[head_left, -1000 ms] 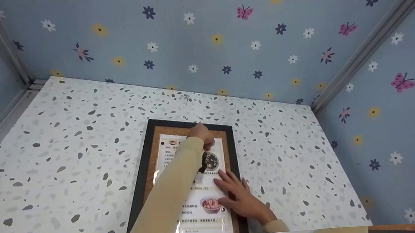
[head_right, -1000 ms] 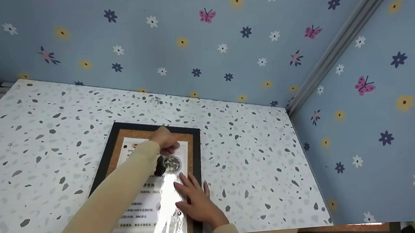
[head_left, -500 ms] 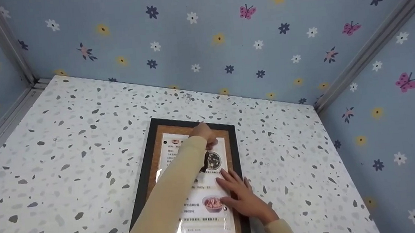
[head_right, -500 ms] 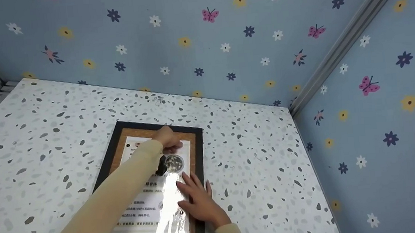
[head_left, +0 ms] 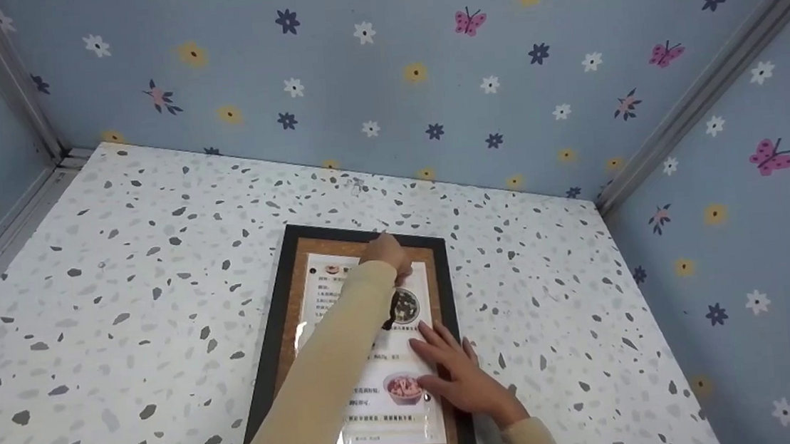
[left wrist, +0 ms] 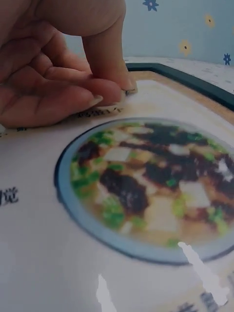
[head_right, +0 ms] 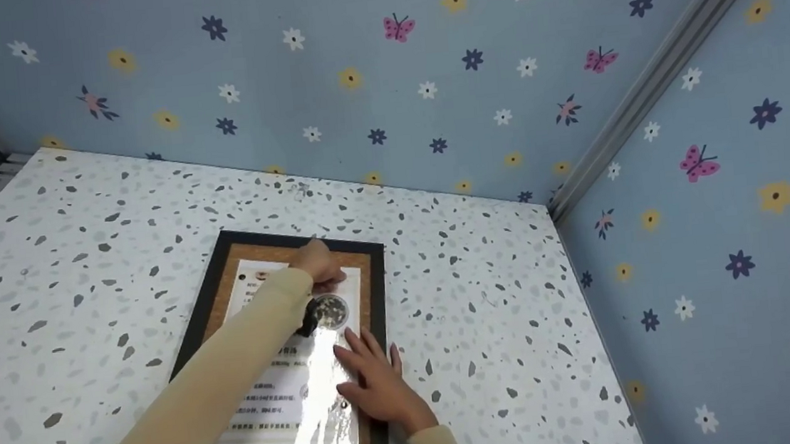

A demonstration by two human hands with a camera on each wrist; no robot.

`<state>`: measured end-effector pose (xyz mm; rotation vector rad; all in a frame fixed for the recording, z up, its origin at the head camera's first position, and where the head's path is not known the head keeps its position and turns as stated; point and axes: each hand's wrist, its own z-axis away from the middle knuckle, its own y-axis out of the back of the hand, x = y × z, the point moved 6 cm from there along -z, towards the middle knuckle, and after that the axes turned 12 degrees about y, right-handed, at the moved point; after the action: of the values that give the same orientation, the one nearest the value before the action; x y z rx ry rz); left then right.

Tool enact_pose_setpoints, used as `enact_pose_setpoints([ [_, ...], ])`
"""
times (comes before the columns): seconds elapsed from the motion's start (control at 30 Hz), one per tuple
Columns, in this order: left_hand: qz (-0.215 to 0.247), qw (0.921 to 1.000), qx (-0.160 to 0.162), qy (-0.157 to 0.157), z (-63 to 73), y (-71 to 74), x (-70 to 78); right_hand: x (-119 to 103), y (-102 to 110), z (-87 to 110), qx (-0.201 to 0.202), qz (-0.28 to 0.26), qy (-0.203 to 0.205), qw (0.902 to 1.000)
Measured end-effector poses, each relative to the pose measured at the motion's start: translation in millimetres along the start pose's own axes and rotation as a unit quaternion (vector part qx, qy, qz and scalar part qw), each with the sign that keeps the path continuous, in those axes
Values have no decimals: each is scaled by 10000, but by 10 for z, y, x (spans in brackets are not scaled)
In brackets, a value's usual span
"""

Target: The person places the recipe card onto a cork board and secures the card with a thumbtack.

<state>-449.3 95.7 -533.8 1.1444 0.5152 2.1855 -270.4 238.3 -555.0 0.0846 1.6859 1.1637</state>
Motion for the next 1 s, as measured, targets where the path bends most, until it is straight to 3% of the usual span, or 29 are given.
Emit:
enact_pose_setpoints([
  [0.23,-122,9958,865,-285,-18,39,-87,-11,10,-36,14,-9,130,9999],
  [0.43,-397,9877,1308,-754,-46,42,-115,27,20,-137,-21,37,254,9997],
  [0.53,-625,9853,1270,-959,-71,109,-132,60,16,-262,-88,99,275,9995],
  [0.7,-312,9917,447,-1164,-107,244,-250,154,19,-427,-183,204,334,9991],
  [0.77,-152,9908,239,-1320,-103,342,-382,205,25,-500,-238,174,361,9989],
  [0.87,-240,9849,362,-1677,-30,521,-632,298,41,-571,-292,115,301,9991],
  [1.0,-426,9753,822,-2008,172,718,-963,418,124,-439,-109,152,70,9998],
])
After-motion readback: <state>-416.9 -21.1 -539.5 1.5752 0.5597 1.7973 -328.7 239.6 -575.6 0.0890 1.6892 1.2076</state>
